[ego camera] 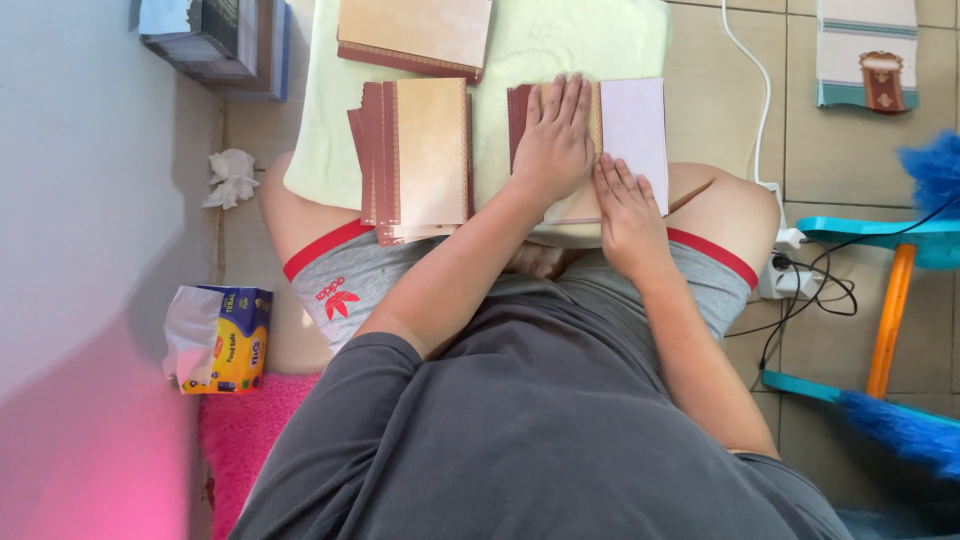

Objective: Smoothing and stacking notebook covers on a flat surface to prepare them for binding.

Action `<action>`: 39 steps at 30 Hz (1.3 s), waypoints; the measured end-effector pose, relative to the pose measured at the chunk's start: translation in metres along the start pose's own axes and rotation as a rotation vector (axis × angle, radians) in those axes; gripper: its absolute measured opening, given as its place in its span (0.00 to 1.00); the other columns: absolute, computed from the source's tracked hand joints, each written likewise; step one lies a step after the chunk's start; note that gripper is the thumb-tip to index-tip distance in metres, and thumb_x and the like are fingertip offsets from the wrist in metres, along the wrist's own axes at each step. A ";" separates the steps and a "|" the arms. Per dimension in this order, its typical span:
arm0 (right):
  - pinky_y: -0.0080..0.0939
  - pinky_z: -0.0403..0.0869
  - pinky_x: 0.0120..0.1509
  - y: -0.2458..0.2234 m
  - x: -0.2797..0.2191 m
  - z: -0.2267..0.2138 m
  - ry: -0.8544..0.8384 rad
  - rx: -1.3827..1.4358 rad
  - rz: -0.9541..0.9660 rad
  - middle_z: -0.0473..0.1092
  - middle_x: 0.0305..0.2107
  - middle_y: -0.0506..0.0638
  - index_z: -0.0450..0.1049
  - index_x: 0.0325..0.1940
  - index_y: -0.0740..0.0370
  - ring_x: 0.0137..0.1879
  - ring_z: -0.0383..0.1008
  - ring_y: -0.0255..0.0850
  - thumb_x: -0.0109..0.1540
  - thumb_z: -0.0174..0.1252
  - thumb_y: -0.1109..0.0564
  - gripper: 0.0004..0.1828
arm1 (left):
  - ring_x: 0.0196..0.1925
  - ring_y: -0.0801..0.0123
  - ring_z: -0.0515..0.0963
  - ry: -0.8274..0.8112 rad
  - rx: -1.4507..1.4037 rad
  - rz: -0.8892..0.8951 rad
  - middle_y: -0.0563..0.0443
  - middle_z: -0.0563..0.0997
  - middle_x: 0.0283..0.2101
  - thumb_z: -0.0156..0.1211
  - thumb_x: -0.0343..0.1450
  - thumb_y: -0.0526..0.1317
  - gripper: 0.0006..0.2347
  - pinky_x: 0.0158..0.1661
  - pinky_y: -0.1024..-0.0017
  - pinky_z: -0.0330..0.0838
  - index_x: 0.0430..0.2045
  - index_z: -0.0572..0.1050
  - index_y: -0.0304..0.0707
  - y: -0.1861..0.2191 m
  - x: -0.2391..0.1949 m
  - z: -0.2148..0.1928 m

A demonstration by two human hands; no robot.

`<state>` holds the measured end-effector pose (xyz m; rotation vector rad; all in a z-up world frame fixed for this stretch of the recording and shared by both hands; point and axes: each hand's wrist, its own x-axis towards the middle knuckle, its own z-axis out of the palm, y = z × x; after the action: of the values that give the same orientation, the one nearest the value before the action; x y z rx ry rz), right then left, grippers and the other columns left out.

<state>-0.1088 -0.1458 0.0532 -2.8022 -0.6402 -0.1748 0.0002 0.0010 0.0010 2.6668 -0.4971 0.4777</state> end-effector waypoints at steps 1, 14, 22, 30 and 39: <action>0.56 0.55 0.77 0.005 0.009 0.002 0.000 0.000 -0.001 0.58 0.74 0.59 0.59 0.76 0.69 0.79 0.56 0.54 0.67 0.43 0.61 0.31 | 0.77 0.48 0.54 0.000 0.001 0.000 0.33 0.62 0.73 0.46 0.73 0.43 0.28 0.74 0.47 0.39 0.67 0.60 0.20 0.000 0.000 0.001; 0.57 0.50 0.79 0.032 0.069 0.029 0.067 -0.028 0.080 0.55 0.74 0.62 0.58 0.77 0.72 0.80 0.51 0.54 0.70 0.42 0.59 0.30 | 0.78 0.48 0.53 -0.057 0.035 -0.010 0.34 0.61 0.73 0.39 0.77 0.46 0.26 0.74 0.47 0.39 0.68 0.60 0.24 0.002 0.002 -0.005; 0.59 0.55 0.78 0.003 0.008 0.013 0.041 -0.038 0.077 0.55 0.74 0.63 0.56 0.77 0.72 0.80 0.53 0.57 0.67 0.44 0.63 0.32 | 0.78 0.49 0.52 -0.059 0.042 -0.006 0.35 0.60 0.74 0.44 0.75 0.45 0.28 0.74 0.47 0.38 0.69 0.58 0.22 -0.002 0.002 0.003; 0.58 0.47 0.80 0.045 0.090 0.030 0.020 0.003 0.073 0.54 0.75 0.61 0.58 0.77 0.71 0.80 0.48 0.53 0.72 0.41 0.55 0.30 | 0.78 0.48 0.49 -0.141 0.044 -0.020 0.37 0.58 0.75 0.37 0.78 0.48 0.26 0.73 0.45 0.36 0.71 0.57 0.32 0.002 0.003 -0.010; 0.60 0.53 0.79 0.007 0.020 0.014 0.064 -0.019 0.076 0.55 0.74 0.63 0.58 0.76 0.73 0.80 0.52 0.57 0.67 0.44 0.64 0.31 | 0.78 0.48 0.52 -0.110 0.019 -0.057 0.38 0.60 0.75 0.45 0.74 0.47 0.29 0.74 0.46 0.39 0.71 0.55 0.35 0.002 0.004 -0.003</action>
<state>-0.0866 -0.1397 0.0413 -2.8211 -0.5187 -0.2566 0.0023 -0.0008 0.0059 2.7282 -0.4487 0.3221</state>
